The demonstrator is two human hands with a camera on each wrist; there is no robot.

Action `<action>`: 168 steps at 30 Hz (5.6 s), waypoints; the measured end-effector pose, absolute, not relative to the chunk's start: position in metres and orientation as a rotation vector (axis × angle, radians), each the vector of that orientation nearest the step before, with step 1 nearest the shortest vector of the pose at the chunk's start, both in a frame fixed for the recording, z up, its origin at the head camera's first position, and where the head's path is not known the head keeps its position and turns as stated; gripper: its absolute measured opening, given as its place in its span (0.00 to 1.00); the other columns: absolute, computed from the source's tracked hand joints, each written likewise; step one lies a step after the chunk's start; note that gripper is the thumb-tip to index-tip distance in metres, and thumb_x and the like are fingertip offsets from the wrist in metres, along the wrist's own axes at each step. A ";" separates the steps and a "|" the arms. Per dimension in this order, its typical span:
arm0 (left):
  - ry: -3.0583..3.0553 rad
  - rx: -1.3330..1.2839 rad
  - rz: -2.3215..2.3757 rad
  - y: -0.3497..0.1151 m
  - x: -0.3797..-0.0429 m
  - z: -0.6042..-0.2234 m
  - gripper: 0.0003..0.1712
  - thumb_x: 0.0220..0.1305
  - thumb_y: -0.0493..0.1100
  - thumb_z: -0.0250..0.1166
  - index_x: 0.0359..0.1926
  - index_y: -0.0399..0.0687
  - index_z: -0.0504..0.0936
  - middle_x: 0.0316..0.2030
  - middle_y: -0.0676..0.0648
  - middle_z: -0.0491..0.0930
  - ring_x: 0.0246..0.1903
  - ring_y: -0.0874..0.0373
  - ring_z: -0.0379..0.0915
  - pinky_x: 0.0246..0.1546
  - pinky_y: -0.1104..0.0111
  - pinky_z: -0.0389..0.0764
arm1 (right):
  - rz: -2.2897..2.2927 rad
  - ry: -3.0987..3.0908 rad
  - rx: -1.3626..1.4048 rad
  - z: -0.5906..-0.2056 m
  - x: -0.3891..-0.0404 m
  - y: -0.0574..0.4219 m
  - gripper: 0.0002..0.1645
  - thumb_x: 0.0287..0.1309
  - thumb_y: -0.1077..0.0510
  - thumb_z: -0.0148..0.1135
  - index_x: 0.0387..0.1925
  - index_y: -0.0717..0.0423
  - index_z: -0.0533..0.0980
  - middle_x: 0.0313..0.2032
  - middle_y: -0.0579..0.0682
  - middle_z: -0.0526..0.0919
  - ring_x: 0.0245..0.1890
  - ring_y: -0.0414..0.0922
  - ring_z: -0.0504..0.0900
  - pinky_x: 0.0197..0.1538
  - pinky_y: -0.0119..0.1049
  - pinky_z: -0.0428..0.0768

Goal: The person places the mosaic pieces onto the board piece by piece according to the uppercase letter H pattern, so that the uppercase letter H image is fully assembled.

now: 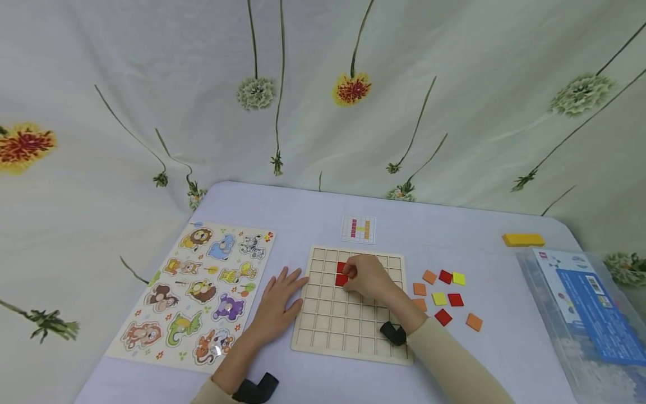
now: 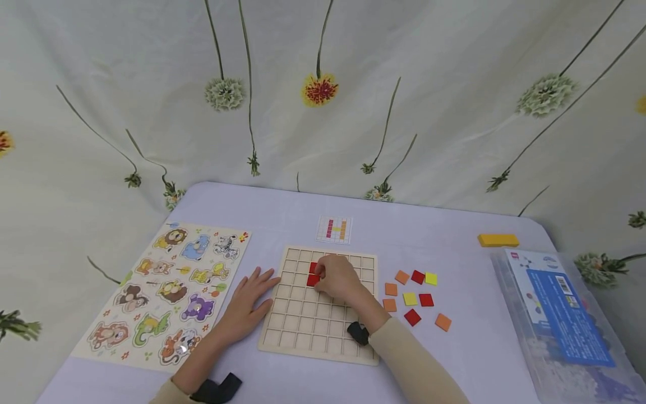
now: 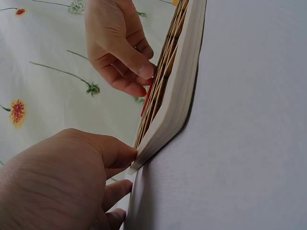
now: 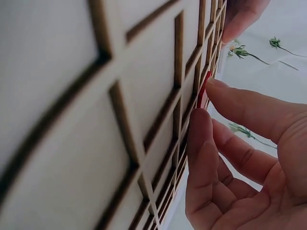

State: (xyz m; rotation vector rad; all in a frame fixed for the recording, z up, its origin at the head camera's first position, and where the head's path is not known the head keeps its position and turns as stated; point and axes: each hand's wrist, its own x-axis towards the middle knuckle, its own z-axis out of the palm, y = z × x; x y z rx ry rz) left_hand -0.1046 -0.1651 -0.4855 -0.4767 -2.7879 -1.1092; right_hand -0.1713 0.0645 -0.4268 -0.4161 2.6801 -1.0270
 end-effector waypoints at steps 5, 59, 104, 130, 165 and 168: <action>-2.790 -0.477 -1.108 -0.165 -0.105 -0.486 0.27 0.64 0.36 0.59 0.65 0.43 0.73 0.70 0.38 0.64 0.74 0.36 0.46 0.73 0.41 0.43 | -1.097 2.673 -0.400 -0.425 -0.170 0.068 0.12 0.43 0.66 0.75 0.32 0.59 0.80 0.28 0.47 0.80 0.30 0.40 0.76 0.37 0.32 0.77; -2.812 -0.462 -1.107 -0.164 -0.106 -0.487 0.28 0.64 0.37 0.60 0.65 0.45 0.73 0.71 0.40 0.63 0.75 0.38 0.45 0.73 0.43 0.41 | -1.304 2.709 0.198 -0.463 -0.109 0.287 0.34 0.57 0.55 0.68 0.63 0.60 0.70 0.54 0.63 0.77 0.44 0.45 0.78 0.39 0.21 0.79; -2.754 -0.484 -1.071 -0.163 -0.104 -0.487 0.27 0.63 0.36 0.59 0.64 0.44 0.74 0.69 0.38 0.66 0.73 0.34 0.48 0.70 0.39 0.45 | -1.112 2.916 0.197 -0.465 -0.107 0.278 0.21 0.56 0.61 0.68 0.51 0.62 0.78 0.40 0.57 0.80 0.38 0.48 0.77 0.33 0.19 0.76; -2.810 -0.457 -1.097 -0.164 -0.105 -0.485 0.27 0.64 0.37 0.59 0.65 0.44 0.73 0.71 0.40 0.64 0.75 0.38 0.46 0.73 0.43 0.43 | -1.278 2.858 -0.004 -0.412 -0.126 0.213 0.18 0.58 0.59 0.68 0.50 0.58 0.79 0.39 0.53 0.82 0.35 0.44 0.80 0.33 0.26 0.80; -2.770 -0.476 -1.060 -0.163 -0.104 -0.485 0.27 0.62 0.36 0.60 0.63 0.42 0.75 0.69 0.38 0.67 0.73 0.34 0.49 0.71 0.40 0.46 | -1.273 2.612 -0.392 -0.424 -0.141 0.074 0.11 0.45 0.67 0.73 0.34 0.60 0.81 0.26 0.47 0.79 0.27 0.39 0.76 0.32 0.29 0.76; -2.788 -0.465 -1.075 -0.163 -0.104 -0.485 0.27 0.62 0.36 0.60 0.64 0.43 0.74 0.70 0.39 0.66 0.73 0.35 0.48 0.72 0.42 0.45 | -1.225 2.623 -0.390 -0.427 -0.142 0.073 0.11 0.46 0.66 0.72 0.33 0.59 0.80 0.26 0.46 0.78 0.27 0.39 0.75 0.32 0.29 0.76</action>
